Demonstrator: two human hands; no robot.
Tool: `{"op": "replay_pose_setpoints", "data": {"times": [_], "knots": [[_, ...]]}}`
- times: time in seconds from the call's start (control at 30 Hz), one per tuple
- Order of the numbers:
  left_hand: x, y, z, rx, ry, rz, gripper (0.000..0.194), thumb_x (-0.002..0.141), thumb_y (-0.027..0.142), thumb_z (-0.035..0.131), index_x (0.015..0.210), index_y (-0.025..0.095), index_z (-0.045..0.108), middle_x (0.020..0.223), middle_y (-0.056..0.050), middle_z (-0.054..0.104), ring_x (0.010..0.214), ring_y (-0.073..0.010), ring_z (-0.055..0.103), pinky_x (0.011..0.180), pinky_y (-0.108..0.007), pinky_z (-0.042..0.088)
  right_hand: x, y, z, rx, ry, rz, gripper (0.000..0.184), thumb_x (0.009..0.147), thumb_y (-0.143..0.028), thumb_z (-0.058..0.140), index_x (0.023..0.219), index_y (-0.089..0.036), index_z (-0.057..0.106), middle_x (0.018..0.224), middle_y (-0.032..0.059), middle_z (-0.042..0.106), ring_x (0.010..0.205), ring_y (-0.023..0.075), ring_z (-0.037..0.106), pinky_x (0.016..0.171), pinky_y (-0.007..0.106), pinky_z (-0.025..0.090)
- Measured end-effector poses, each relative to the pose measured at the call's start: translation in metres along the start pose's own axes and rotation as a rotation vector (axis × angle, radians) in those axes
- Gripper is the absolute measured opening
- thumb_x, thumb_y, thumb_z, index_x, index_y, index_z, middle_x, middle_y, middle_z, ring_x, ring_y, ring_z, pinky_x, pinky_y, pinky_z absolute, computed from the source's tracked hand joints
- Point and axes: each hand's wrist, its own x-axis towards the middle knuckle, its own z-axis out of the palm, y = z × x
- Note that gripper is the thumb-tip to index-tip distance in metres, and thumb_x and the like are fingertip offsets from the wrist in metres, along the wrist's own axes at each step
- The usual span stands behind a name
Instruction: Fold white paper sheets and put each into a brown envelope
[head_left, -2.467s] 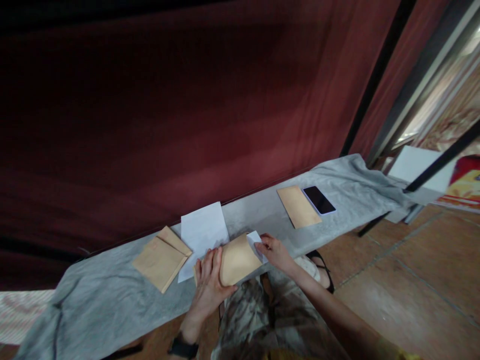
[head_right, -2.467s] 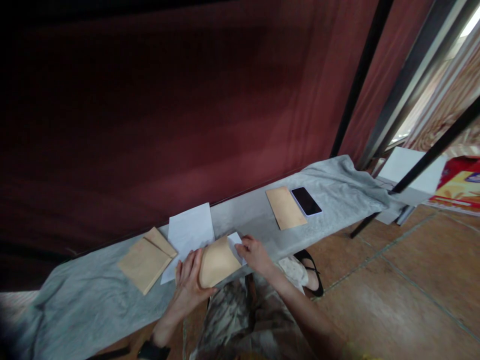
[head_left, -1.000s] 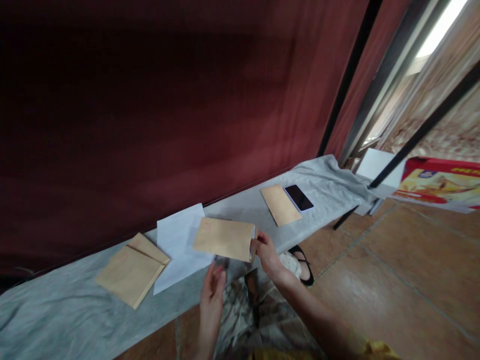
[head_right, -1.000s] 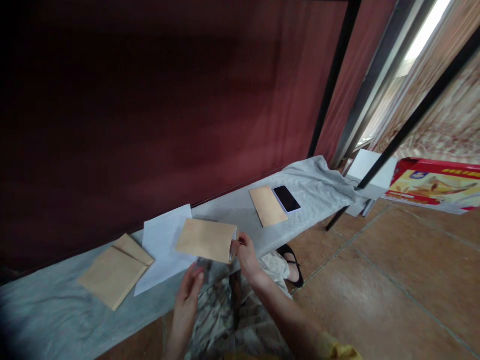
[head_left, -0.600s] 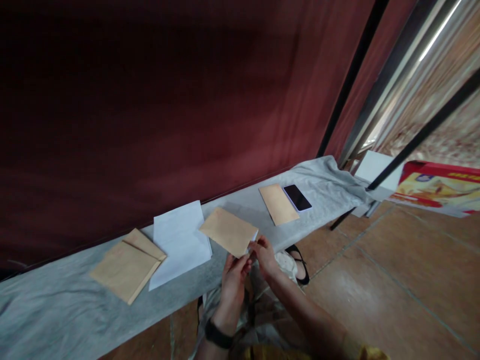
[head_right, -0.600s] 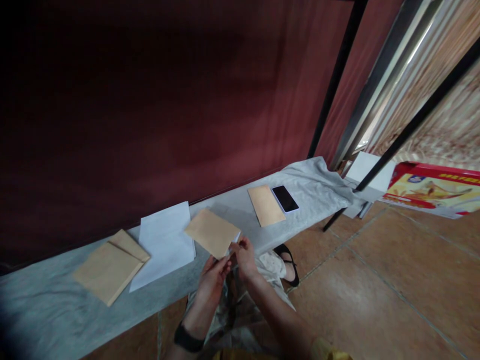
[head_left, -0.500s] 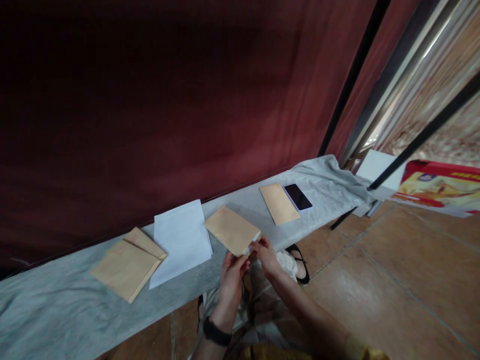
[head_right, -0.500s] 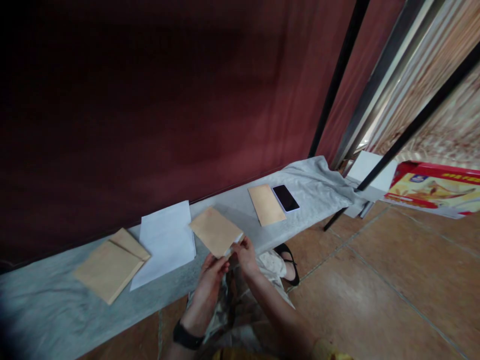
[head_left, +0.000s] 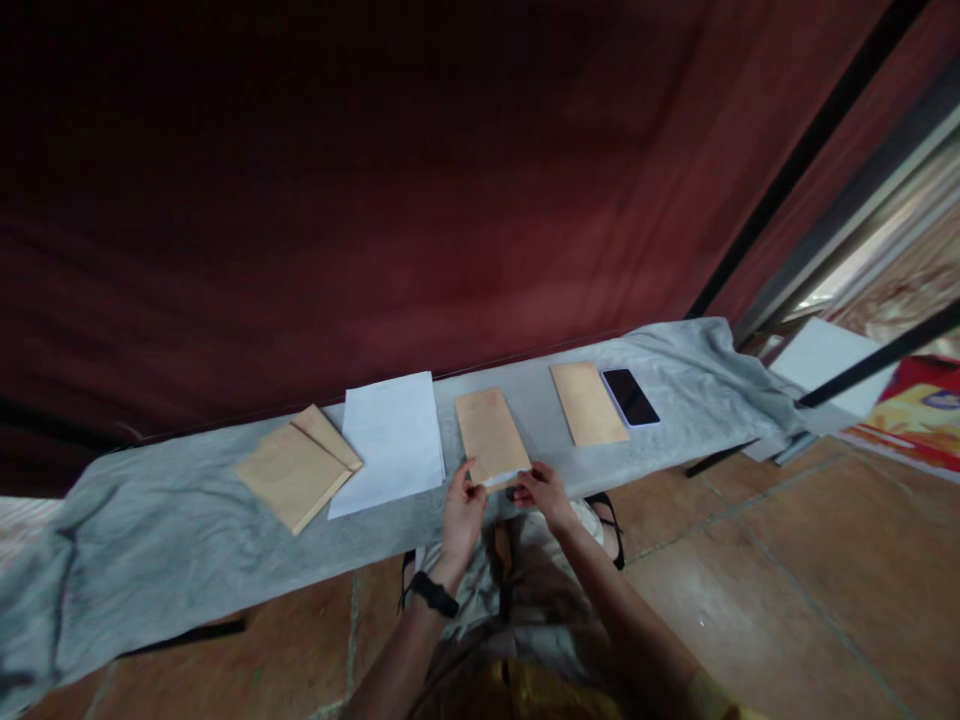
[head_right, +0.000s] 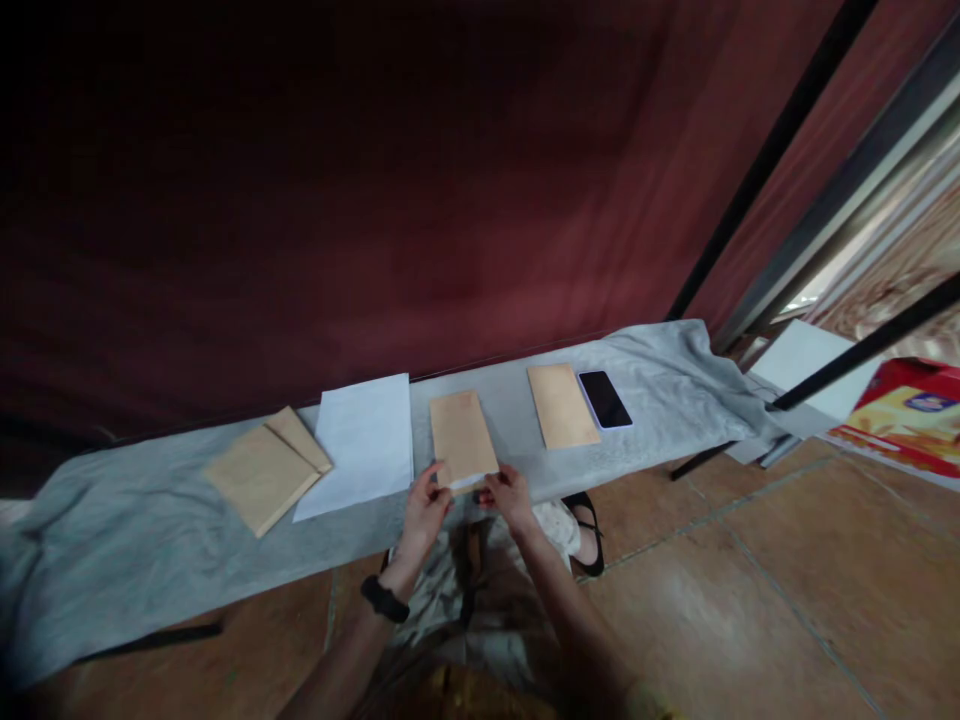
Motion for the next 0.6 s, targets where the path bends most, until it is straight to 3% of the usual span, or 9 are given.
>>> {"op": "replay_pose_setpoints", "data": {"times": [0.07,0.17,0.33,0.5,0.6], "knots": [[0.0,0.0,-0.005,0.105,0.007,0.025,0.049,0.075,0.016,0.061,0.124,0.019,0.064,0.065,0.005,0.062,0.056,-0.0139,0.058,0.062,-0.025,0.048,-0.004,0.001,-0.009,-0.139,0.012,-0.048,0.029,0.076,-0.049,0.065,0.084,-0.022,0.059,0.062,-0.0013,0.064,0.051,0.0175,0.061,0.05,0.03,0.052],[-0.002,0.0,-0.011,0.266,0.017,0.061,0.044,0.079,0.013,0.061,0.122,0.021,0.067,0.075,0.001,0.068,0.068,-0.0176,0.064,0.076,-0.03,0.051,-0.01,-0.003,-0.022,-0.352,0.047,-0.166,0.022,0.084,-0.038,0.061,0.096,-0.021,0.064,0.08,0.0056,0.069,0.073,0.0215,0.066,0.071,0.035,0.055],[-0.007,-0.001,-0.014,0.488,0.006,0.093,0.041,0.088,0.015,0.059,0.127,0.022,0.066,0.1,-0.009,0.075,0.085,-0.0229,0.069,0.087,-0.035,0.05,-0.012,-0.008,-0.029,-0.592,-0.021,-0.377,0.026,0.09,-0.026,0.055,0.112,-0.022,0.07,0.121,0.0125,0.067,0.115,0.0273,0.059,0.106,0.044,0.042],[-0.011,-0.002,-0.018,0.922,-0.064,0.186,0.041,0.099,0.023,0.047,0.138,0.021,0.059,0.105,-0.013,0.075,0.086,-0.0257,0.072,0.081,-0.036,0.054,-0.007,0.002,-0.029,-1.009,-0.119,-0.73,0.038,0.097,-0.019,0.046,0.129,-0.022,0.066,0.137,0.0117,0.062,0.123,0.0257,0.056,0.106,0.045,0.042],[-0.011,-0.004,-0.019,0.996,-0.046,0.299,0.039,0.1,0.021,0.043,0.134,0.019,0.061,0.108,-0.013,0.072,0.092,-0.026,0.07,0.087,-0.038,0.054,-0.006,0.01,-0.032,-1.061,-0.116,-0.767,0.038,0.099,-0.02,0.045,0.131,-0.022,0.065,0.136,0.0119,0.064,0.123,0.0254,0.056,0.105,0.044,0.043]]}}
